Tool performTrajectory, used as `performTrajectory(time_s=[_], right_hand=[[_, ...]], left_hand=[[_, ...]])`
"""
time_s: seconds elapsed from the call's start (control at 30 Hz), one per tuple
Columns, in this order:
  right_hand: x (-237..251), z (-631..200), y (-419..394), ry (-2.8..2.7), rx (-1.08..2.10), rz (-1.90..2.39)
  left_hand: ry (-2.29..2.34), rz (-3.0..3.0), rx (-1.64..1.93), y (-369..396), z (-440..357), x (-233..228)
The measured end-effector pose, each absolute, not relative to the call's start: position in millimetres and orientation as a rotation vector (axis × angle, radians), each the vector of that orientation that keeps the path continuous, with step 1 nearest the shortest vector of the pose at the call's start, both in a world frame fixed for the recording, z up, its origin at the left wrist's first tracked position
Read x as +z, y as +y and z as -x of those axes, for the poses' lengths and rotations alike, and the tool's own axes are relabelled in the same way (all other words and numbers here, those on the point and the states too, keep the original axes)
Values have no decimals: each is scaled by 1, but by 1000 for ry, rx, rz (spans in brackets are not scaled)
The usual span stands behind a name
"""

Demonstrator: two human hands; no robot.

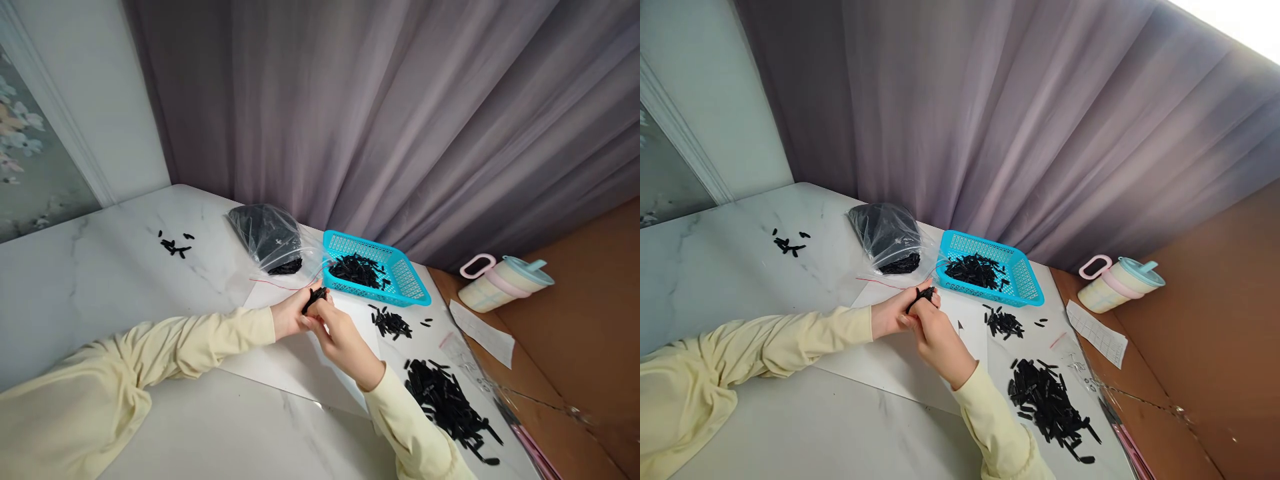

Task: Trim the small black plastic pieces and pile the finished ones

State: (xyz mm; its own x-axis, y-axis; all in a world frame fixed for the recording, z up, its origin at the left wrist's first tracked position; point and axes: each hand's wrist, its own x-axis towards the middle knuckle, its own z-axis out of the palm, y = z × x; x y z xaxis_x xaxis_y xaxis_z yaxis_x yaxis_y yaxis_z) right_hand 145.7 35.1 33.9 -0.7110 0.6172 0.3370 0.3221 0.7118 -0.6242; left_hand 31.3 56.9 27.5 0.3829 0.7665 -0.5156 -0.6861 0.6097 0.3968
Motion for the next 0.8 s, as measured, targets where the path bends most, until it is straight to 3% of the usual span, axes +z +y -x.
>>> performTrajectory(time_s=[0.4, 0.63, 0.8], right_hand=[[38, -147, 37, -2172, 1095, 838], [42, -142, 39, -1746, 1527, 871], [48, -146, 42, -1451, 1668, 868]], left_hand=[[802, -61, 847, 55, -31, 13], [842, -86, 941, 58, -34, -3], [790, -90, 995, 58, -34, 0]])
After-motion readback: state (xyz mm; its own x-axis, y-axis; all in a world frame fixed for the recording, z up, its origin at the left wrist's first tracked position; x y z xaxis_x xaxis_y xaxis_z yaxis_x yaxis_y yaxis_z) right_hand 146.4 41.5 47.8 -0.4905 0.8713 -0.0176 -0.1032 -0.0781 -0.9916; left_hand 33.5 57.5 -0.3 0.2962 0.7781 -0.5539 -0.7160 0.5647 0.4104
